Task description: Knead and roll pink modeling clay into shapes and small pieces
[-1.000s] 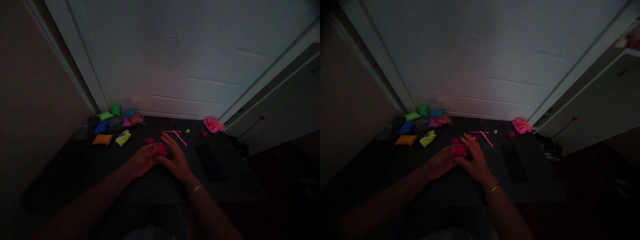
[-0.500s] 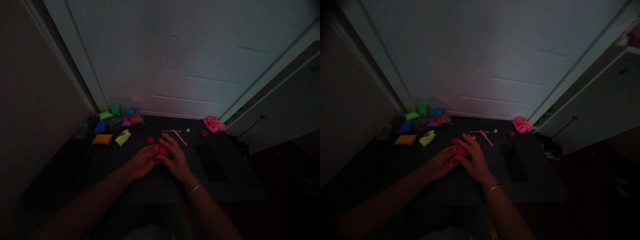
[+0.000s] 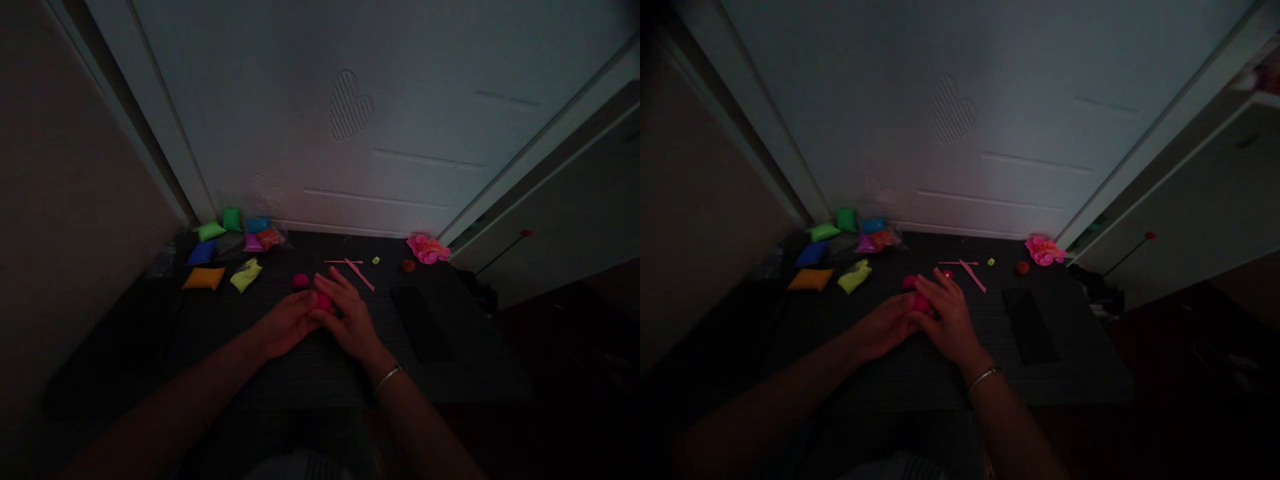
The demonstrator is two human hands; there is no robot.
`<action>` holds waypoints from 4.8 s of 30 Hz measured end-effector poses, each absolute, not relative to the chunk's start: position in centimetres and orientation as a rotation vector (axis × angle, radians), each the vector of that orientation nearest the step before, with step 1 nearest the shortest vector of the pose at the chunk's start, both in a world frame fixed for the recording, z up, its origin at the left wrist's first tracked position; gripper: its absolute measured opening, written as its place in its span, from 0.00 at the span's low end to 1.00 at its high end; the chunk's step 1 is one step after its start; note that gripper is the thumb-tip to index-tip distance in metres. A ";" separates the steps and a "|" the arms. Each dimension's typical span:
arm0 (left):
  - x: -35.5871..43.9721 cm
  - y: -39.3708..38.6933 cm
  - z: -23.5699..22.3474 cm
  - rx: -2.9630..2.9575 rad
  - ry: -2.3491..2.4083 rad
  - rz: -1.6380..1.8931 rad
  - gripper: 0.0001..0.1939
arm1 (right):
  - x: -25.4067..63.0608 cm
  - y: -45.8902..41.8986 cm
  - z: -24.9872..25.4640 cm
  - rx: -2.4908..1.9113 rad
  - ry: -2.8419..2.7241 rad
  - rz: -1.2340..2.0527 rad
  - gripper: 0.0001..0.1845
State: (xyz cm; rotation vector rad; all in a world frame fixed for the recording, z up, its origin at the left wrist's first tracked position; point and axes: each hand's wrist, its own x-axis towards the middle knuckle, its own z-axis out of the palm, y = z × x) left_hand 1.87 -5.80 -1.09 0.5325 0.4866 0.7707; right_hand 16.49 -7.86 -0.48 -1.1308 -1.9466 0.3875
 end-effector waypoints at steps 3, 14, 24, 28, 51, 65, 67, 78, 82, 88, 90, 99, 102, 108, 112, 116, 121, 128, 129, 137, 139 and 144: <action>1.8 -5.9 -1.0 0.528 0.487 0.791 0.10 | 16.5 -7.8 -0.6 -1.140 -1.957 0.365 0.26; 1.7 -5.6 -0.9 0.587 0.521 0.709 0.12 | 16.5 -7.8 -0.5 -1.147 -1.939 0.418 0.19; 1.5 -5.6 -0.8 0.540 0.518 0.717 0.11 | 16.5 -7.7 -0.6 -1.123 -1.846 0.515 0.21; 1.6 -5.6 -0.7 0.557 0.547 0.734 0.09 | 16.5 -7.7 -0.6 -1.096 -1.851 0.522 0.21; 1.8 -5.8 -0.6 0.591 0.595 0.741 0.08 | 16.7 -7.7 -0.5 -1.138 -1.882 0.474 0.21; 1.7 -5.6 -0.6 0.557 0.637 0.801 0.11 | 16.7 -7.8 -0.5 -1.131 -1.795 0.439 0.24; 1.7 -5.7 -0.4 0.611 0.667 0.863 0.14 | 16.8 -7.8 -0.5 -1.126 -1.749 0.419 0.20; 1.8 -5.7 -0.1 0.868 0.778 0.952 0.16 | 16.8 -7.7 -0.6 -1.128 -1.558 0.504 0.09; 1.9 -5.5 -0.2 0.879 0.804 0.976 0.11 | 16.7 -7.7 -0.6 -1.127 -1.552 0.555 0.08; 2.0 -5.5 -0.3 0.894 0.865 0.995 0.10 | 16.6 -7.7 -0.6 -1.146 -1.576 0.563 0.06; 2.1 -5.5 -0.3 0.900 0.883 0.996 0.09 | 16.6 -7.7 -0.6 -1.159 -1.595 0.561 0.05; 2.3 -5.6 -0.4 0.932 0.872 1.042 0.08 | 16.4 -7.7 -0.5 -1.198 -1.561 0.649 0.08; 2.2 -5.6 -0.5 0.936 0.833 1.039 0.09 | 16.3 -7.7 -0.4 -1.143 -1.565 0.633 0.06; 2.2 -5.5 -0.6 0.928 0.849 1.016 0.08 | 16.3 -7.6 -0.4 -1.114 -1.570 0.625 0.04; 2.2 -5.4 -0.7 0.909 0.866 0.999 0.09 | 16.2 -7.7 -0.4 -1.108 -1.570 0.639 0.04; 2.2 -5.3 -0.9 0.872 0.867 1.023 0.07 | 16.1 -7.8 -0.4 -1.165 -1.532 0.670 0.07; 2.3 -5.2 -0.9 0.870 0.853 1.036 0.07 | 16.1 -7.7 -0.6 -1.186 -1.488 0.673 0.07; 2.4 -5.2 -0.8 0.872 0.833 1.054 0.10 | 16.0 -7.4 -0.6 -1.148 -1.496 0.680 0.04; 2.4 -5.2 -0.8 0.864 0.831 1.055 0.10 | 16.0 -7.3 -0.6 -1.155 -1.490 0.678 0.04; 2.2 -5.0 -0.7 0.792 0.753 1.049 0.10 | 16.0 -7.4 -0.7 -1.152 -1.480 0.696 0.08; 2.1 -4.9 -0.8 0.781 0.732 1.042 0.08 | 15.9 -7.3 -0.7 -1.140 -1.492 0.675 0.07; 1.9 -4.7 -0.9 0.706 0.707 0.955 0.07 | 16.0 -7.2 -0.8 -1.151 -1.447 0.629 0.04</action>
